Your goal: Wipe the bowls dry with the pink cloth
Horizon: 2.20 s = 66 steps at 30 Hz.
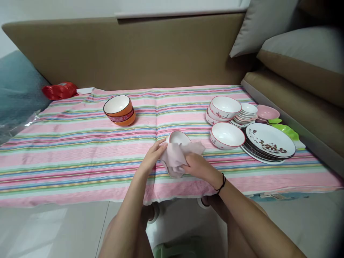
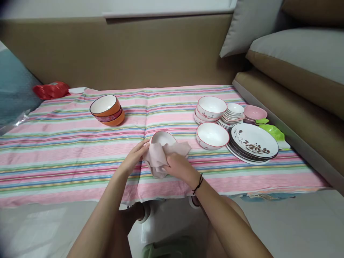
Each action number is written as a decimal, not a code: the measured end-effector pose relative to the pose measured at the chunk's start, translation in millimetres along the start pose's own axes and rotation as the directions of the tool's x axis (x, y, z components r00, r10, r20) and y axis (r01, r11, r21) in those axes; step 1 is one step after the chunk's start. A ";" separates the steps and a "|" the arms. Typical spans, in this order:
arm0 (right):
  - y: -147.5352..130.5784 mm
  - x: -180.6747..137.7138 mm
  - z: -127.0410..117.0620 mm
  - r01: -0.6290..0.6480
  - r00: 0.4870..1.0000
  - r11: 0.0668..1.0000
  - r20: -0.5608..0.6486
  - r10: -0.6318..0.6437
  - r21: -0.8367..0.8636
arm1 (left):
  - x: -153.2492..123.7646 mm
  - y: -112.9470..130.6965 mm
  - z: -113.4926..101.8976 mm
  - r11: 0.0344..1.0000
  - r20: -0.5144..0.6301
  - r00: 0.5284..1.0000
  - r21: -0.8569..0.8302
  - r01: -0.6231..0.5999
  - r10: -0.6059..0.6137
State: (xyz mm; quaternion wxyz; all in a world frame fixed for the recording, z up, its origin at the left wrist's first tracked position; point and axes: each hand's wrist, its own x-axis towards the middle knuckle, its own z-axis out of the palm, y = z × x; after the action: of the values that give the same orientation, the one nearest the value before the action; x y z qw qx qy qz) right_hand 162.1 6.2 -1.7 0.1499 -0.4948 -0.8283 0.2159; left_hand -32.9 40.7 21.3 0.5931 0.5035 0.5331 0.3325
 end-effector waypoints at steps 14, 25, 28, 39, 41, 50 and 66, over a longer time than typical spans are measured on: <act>-4.0 -0.2 -10.6 -0.012 1.000 0.983 -0.022 0.008 -0.183 | 7.7 -11.0 -2.7 0.999 0.047 0.998 -0.011 0.048 -0.047; 0.0 2.8 -18.3 -0.037 0.998 0.999 0.045 0.037 -0.008 | 9.4 -14.4 -6.5 0.997 0.026 1.000 -0.075 0.002 0.000; -1.8 2.2 -12.6 0.053 0.997 0.998 0.050 -0.055 0.046 | 6.2 -8.9 -6.1 0.999 -0.029 1.000 -0.045 0.006 -0.007; -7.3 -4.2 -8.2 0.119 0.991 0.961 -0.087 -0.101 0.250 | -0.3 1.0 -2.7 0.999 0.155 0.987 -0.004 -0.051 0.051; -11.9 -2.7 -8.0 0.043 0.998 0.932 -0.065 -0.021 0.360 | 0.0 0.1 -3.1 0.998 0.154 0.986 -0.003 -0.061 0.061; -1.8 5.2 4.6 0.083 0.969 0.996 -0.237 -0.075 0.028 | 0.6 -2.6 -4.2 0.998 0.140 0.989 0.019 -0.058 0.054; -12.1 -1.9 -11.6 0.034 0.998 0.939 0.046 -0.053 0.342 | -2.8 4.0 -0.1 0.997 0.092 0.994 0.060 -0.057 0.052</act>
State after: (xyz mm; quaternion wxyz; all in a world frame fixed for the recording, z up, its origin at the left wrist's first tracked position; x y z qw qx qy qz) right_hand 159.2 1.9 14.4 0.2155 -0.4370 -0.7930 0.3657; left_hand -33.1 39.2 26.0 0.5912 0.5507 0.5020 0.3086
